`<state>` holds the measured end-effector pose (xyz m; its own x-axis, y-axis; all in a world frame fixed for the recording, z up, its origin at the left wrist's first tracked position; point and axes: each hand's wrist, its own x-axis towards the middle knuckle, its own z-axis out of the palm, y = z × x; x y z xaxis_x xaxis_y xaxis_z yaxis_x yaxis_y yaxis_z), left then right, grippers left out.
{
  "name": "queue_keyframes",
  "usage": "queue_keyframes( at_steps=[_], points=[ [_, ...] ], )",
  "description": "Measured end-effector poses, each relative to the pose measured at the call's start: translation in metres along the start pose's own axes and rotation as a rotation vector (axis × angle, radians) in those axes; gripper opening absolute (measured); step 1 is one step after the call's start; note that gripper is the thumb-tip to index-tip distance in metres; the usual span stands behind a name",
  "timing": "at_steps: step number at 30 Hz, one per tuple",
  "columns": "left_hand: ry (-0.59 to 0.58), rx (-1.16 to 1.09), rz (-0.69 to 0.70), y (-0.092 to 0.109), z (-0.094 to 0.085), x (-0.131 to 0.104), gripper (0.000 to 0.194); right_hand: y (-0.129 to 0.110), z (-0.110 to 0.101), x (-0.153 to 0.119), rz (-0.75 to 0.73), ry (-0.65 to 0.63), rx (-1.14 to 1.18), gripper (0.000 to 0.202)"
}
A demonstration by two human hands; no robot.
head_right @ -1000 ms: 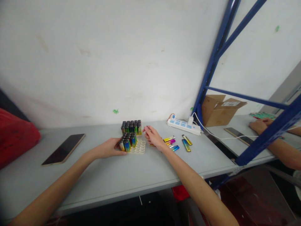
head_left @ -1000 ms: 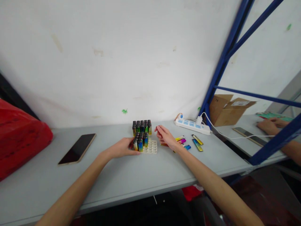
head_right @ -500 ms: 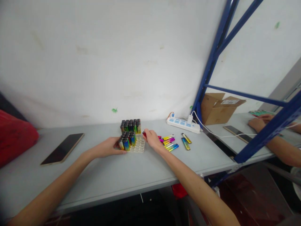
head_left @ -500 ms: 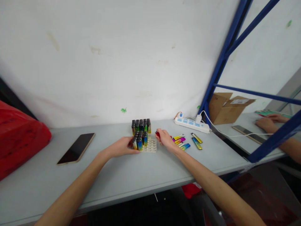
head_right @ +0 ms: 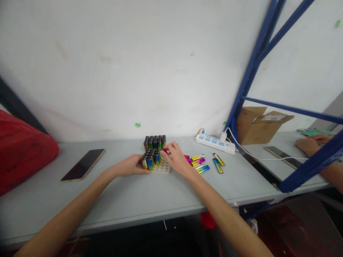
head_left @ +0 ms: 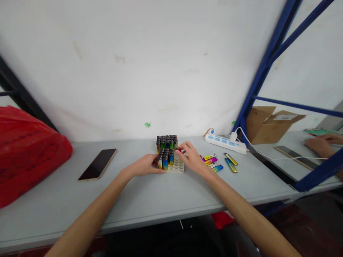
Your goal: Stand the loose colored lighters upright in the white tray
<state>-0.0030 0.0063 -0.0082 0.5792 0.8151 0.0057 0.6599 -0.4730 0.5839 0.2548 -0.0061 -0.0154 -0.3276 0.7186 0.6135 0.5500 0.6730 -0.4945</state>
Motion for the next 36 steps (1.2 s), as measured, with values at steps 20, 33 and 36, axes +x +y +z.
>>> queue_keyframes(
  at_steps=[20,33,36],
  points=[
    [-0.013,0.065,-0.015,0.0,-0.001,0.0,0.052,-0.012,0.009,-0.003,0.006,-0.295,-0.327,0.035],
    [-0.019,0.049,-0.025,0.003,-0.002,0.0,0.052,0.038,-0.056,0.005,0.227,-0.177,-0.371,0.04],
    [-0.01,0.053,-0.02,0.002,-0.002,0.001,0.053,0.061,-0.078,-0.001,0.308,-0.312,-0.38,0.026]
  ],
)
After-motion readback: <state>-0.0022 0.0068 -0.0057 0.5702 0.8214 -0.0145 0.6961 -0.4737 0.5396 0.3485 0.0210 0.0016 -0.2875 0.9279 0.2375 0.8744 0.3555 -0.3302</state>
